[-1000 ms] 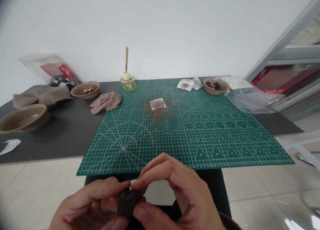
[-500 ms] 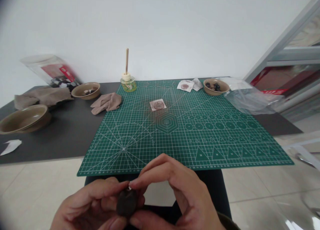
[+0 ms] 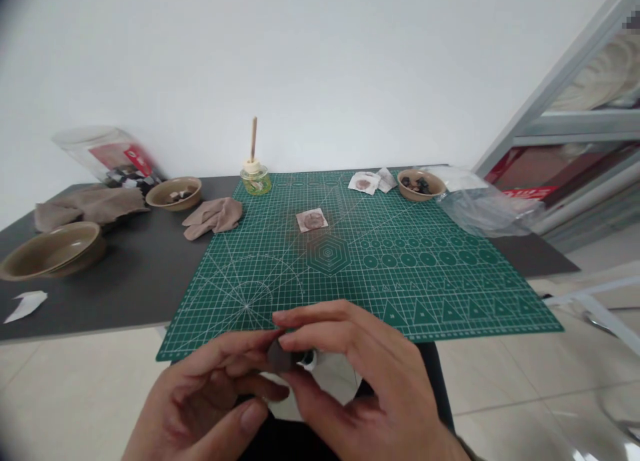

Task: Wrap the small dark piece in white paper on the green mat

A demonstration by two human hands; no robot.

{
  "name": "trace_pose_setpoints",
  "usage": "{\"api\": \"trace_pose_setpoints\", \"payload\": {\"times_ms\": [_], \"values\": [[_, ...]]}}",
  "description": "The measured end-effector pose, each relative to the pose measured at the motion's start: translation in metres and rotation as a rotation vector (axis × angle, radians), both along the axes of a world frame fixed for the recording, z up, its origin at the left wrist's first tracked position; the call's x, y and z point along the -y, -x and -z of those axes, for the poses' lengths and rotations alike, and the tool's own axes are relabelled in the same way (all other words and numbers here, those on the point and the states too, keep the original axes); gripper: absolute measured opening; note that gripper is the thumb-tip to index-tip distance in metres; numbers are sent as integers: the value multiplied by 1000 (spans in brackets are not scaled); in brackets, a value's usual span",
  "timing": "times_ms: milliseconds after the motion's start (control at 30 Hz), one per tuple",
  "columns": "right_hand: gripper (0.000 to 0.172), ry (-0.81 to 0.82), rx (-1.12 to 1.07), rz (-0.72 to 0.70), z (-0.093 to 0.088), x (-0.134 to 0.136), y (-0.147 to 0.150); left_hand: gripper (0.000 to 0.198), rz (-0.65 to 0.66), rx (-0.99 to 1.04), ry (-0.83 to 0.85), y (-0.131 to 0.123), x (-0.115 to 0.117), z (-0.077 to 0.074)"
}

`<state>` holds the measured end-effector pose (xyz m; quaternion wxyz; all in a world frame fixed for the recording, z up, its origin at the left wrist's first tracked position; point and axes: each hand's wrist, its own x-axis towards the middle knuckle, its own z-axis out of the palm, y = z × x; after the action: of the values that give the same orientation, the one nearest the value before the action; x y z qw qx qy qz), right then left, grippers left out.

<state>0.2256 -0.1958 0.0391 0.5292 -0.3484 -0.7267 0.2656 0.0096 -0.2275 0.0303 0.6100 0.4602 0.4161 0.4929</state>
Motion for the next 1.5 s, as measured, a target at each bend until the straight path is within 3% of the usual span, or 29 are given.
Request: {"api": "trace_pose_setpoints", "payload": {"times_ms": [100,200,300,400,567,700,900,1200,1500], "values": [[24,-137,226,35,-22,-34,-21,26,15,-472,-274,14,-36,-12],[19,-252,431,34,-38,-88,-43,32,34,-983,-728,29,-90,-22],[22,-249,628,-22,-38,-149,-56,37,143,-1102,-847,38,-151,-22],[23,-171,761,-62,-25,-200,-54,41,308,-1172,-932,40,-203,-14],[19,-121,790,-103,2,-244,-42,36,447,-1213,-1007,40,-254,8],[17,-89,781,-145,20,-251,-37,33,451,-1180,-1028,40,-265,20],[20,-42,761,-189,34,-250,-36,34,403,-1125,-1018,36,-264,27],[9,-70,675,-189,39,-250,-39,37,382,-1167,-997,35,-248,26],[8,-52,696,-147,38,-248,-39,40,349,-1213,-1062,35,-247,30]]}}
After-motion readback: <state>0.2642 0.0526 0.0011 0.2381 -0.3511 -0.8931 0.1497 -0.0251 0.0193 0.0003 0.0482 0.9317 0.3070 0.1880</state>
